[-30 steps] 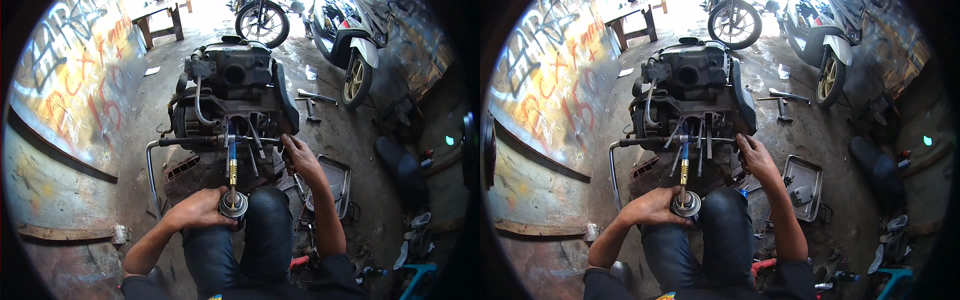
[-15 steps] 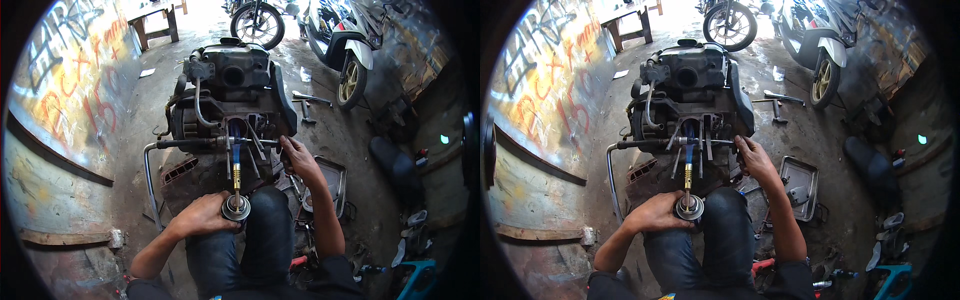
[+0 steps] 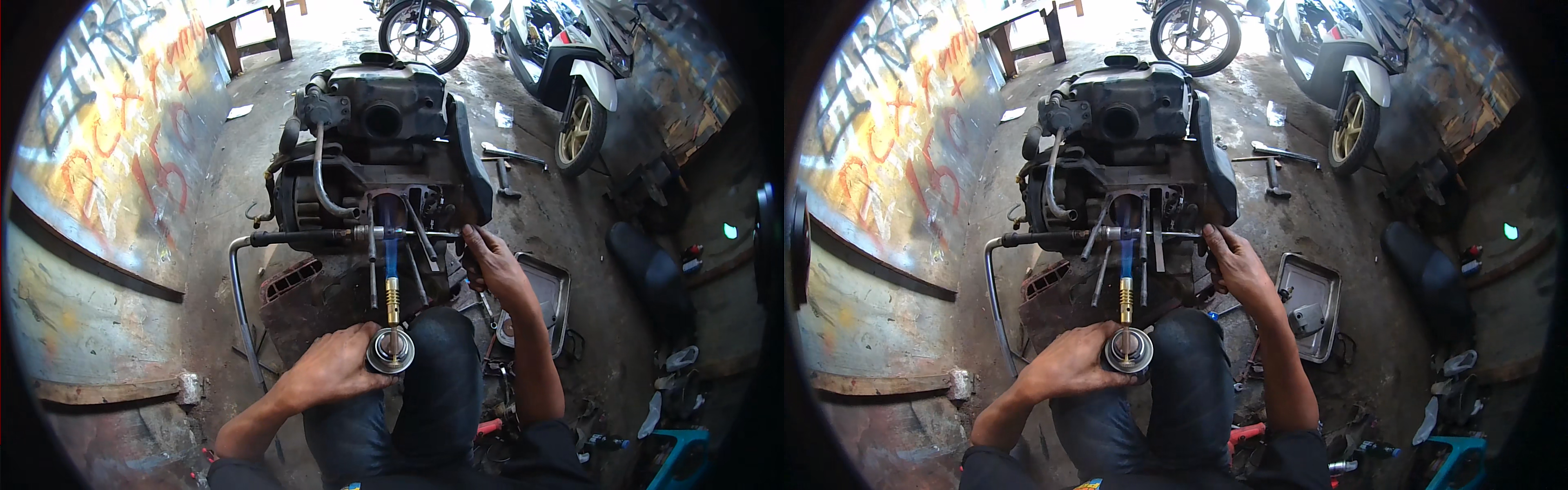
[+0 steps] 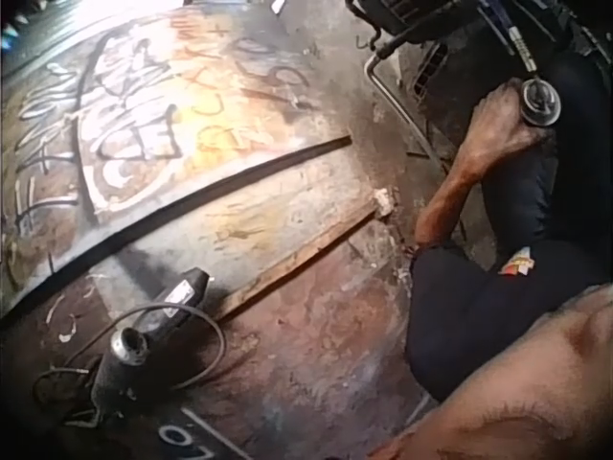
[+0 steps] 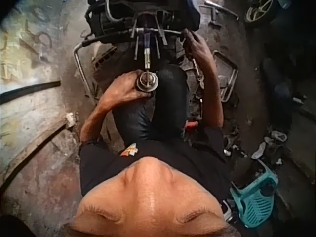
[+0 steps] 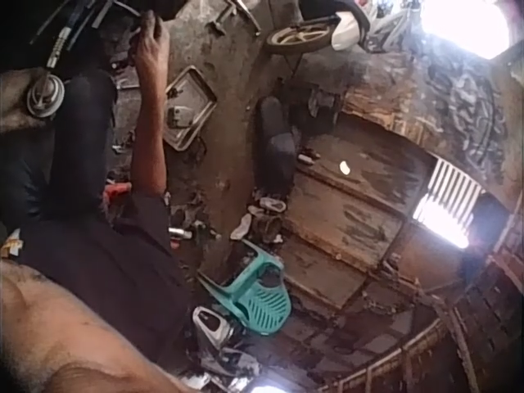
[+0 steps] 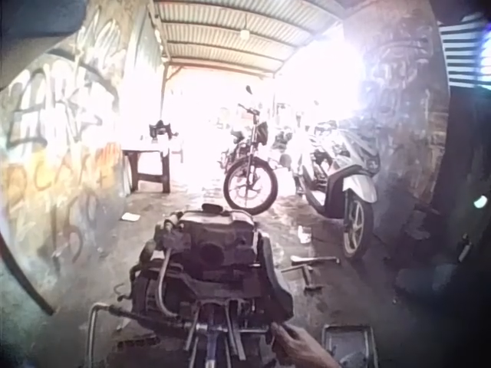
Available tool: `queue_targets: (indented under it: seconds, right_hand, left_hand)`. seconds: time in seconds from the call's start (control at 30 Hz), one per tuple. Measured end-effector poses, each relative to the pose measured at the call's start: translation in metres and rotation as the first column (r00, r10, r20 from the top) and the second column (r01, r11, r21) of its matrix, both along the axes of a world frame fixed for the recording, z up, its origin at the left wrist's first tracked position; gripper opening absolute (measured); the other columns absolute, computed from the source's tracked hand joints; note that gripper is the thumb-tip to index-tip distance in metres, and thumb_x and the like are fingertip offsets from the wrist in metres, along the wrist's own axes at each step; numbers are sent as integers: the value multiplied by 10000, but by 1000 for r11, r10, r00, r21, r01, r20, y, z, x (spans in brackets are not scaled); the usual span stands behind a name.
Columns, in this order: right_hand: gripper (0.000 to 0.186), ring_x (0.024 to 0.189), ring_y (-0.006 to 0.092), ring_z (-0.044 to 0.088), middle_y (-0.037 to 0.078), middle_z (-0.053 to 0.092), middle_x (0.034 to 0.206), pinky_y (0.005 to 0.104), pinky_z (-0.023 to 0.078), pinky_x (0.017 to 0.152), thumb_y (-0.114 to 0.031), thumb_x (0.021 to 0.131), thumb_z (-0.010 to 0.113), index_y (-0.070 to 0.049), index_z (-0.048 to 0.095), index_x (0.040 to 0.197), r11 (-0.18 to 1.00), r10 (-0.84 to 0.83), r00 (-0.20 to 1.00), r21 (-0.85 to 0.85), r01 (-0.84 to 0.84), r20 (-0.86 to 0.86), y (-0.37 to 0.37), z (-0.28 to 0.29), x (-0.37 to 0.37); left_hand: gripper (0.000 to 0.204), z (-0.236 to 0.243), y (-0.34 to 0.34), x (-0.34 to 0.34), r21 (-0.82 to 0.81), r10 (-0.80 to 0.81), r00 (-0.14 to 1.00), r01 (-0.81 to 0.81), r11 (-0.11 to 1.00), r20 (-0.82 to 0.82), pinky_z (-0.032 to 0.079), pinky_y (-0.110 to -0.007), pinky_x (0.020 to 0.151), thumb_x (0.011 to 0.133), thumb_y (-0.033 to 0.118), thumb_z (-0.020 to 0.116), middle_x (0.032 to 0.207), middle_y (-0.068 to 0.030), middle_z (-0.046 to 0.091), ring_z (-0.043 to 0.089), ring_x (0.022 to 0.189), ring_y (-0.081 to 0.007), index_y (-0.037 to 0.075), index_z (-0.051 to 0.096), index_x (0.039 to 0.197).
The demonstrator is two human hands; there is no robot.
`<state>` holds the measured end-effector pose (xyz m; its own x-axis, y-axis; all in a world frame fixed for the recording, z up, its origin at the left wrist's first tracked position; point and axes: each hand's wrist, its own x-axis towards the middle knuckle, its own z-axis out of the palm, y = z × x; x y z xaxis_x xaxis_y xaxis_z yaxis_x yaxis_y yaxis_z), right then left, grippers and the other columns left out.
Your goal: The recorder is repairing a motorcycle engine, using a blowtorch to heat a specific part and a socket wrench for loosening or tightening components.
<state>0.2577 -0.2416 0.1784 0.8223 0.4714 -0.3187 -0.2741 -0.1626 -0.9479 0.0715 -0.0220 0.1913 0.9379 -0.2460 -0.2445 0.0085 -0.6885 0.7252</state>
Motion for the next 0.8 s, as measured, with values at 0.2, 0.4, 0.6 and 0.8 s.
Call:
queue_targets:
  seconds: [0.2,0.4,0.6,0.8]
  right_hand:
    - [335,457,44,327,-48,383,589,228,272,416,-420,1001,517,-94,517,923,1000,-19,999,16,19,-26,3,1,-1]
    - [342,450,49,319,-48,380,585,235,269,410,-420,1004,508,-92,508,906,1000,-17,1000,6,17,4,1,0,-1]
    - [356,451,50,318,-51,364,573,235,269,411,-424,1005,503,-90,492,883,1000,-23,1000,-2,24,14,3,1,-2]
    - [348,459,49,318,-53,362,581,233,269,414,-421,1005,505,-94,492,888,1000,-14,999,16,14,-36,2,2,-1]
  left_hand:
    - [645,7,2,-2,41,6,1000,-5,999,-7,502,-478,841,746,441,758,1045,-224,632,620,982,-416,-12,537,1148]
    - [717,16,-2,2,17,48,994,-46,999,-94,487,-423,923,720,486,786,1096,-214,652,627,1046,-367,-23,578,1180]
    - [728,20,-4,3,12,53,994,-52,999,-100,492,-414,925,708,501,794,1105,-210,657,640,1036,-355,-20,592,1175]
    - [746,29,-7,5,10,61,994,-61,998,-94,499,-409,913,684,525,803,1098,-204,662,650,1014,-347,-14,608,1161]
